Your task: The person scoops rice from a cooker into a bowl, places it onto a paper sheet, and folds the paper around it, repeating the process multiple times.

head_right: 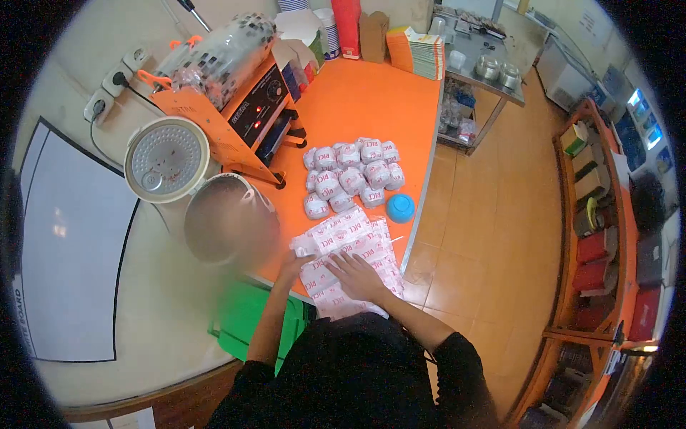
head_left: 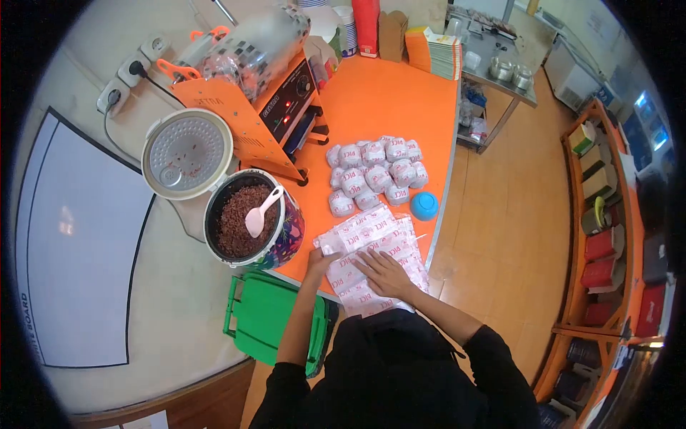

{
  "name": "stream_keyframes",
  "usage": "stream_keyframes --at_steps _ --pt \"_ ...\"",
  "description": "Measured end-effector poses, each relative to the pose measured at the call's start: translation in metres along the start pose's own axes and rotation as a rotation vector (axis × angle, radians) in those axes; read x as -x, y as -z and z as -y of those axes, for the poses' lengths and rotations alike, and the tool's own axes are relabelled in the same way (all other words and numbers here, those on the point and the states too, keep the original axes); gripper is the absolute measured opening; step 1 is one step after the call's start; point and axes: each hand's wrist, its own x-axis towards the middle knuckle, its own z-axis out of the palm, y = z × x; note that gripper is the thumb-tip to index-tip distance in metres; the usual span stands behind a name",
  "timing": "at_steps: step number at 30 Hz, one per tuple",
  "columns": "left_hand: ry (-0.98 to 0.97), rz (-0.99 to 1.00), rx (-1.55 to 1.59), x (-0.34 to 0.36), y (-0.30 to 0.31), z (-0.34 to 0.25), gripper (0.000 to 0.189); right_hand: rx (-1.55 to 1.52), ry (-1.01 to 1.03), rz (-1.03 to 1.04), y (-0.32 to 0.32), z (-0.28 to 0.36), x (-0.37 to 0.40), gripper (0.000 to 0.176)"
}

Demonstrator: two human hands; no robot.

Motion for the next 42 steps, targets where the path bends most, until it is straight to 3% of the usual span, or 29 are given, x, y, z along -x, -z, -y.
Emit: stream_keyframes --at_steps 3,6,8,10,12,15,18,21,24,27,31,33,36,39,42 --pt "-0.305 0.229 -0.405 -0.008 0.03 0.012 0.038 -0.019 -0.007 0.02 0.004 0.0 -0.002 0.062" --pt "-0.306 0.459 -0.135 0.003 0.042 0.009 0.036 -0.029 -0.013 0.044 0.001 -0.003 -0.001 0.061" --pt "-0.538 0.466 -0.428 0.024 0.024 -0.047 0.031 -0.034 0.006 -0.002 0.006 -0.003 -0.001 0.06" --pt "-0.63 0.451 -0.587 0.024 -0.001 -0.077 0.029 -0.039 0.036 -0.023 0.005 -0.004 -0.001 0.059" --pt "-0.58 0.423 -0.614 0.016 -0.025 -0.085 0.028 -0.045 0.076 -0.021 -0.004 -0.011 0.001 0.058" --pt "-0.116 0.396 -0.986 0.0 -0.046 -0.091 0.031 0.003 0.122 0.017 -0.011 -0.017 0.001 0.06" --pt "-0.572 0.237 -0.586 0.023 -0.045 -0.053 0.03 -0.003 0.139 -0.047 -0.008 -0.019 0.002 0.055" --pt "-0.708 0.155 -0.527 0.047 -0.055 -0.035 0.03 -0.015 0.147 -0.049 -0.003 -0.016 0.006 0.045" --pt "-0.722 0.149 -0.548 0.066 -0.062 -0.033 0.036 0.037 0.173 -0.027 -0.025 -0.026 0.016 0.045" --pt "-0.856 0.157 -0.778 0.075 -0.062 -0.026 0.04 0.138 0.298 -0.158 -0.026 -0.033 0.023 0.041" --pt "-0.97 0.151 -1.027 0.085 -0.067 -0.004 0.042 0.167 0.216 -0.343 -0.035 -0.036 0.034 0.039" --pt "-1.05 0.093 -1.136 0.083 -0.071 0.019 0.042 0.065 0.131 -0.262 -0.032 -0.04 0.033 0.034" --pt "-0.912 -0.112 -0.85 0.081 -0.078 0.05 0.033 -0.041 0.076 -0.228 -0.027 -0.051 0.034 0.03" --pt "-0.925 -0.297 -0.828 0.104 -0.079 -0.004 0.022 -0.149 0.015 -0.156 -0.037 -0.06 0.037 0.028" --pt "-0.956 -0.175 -0.945 0.078 -0.054 0.035 0.015 -0.127 0.04 -0.138 -0.017 -0.063 0.027 0.027"
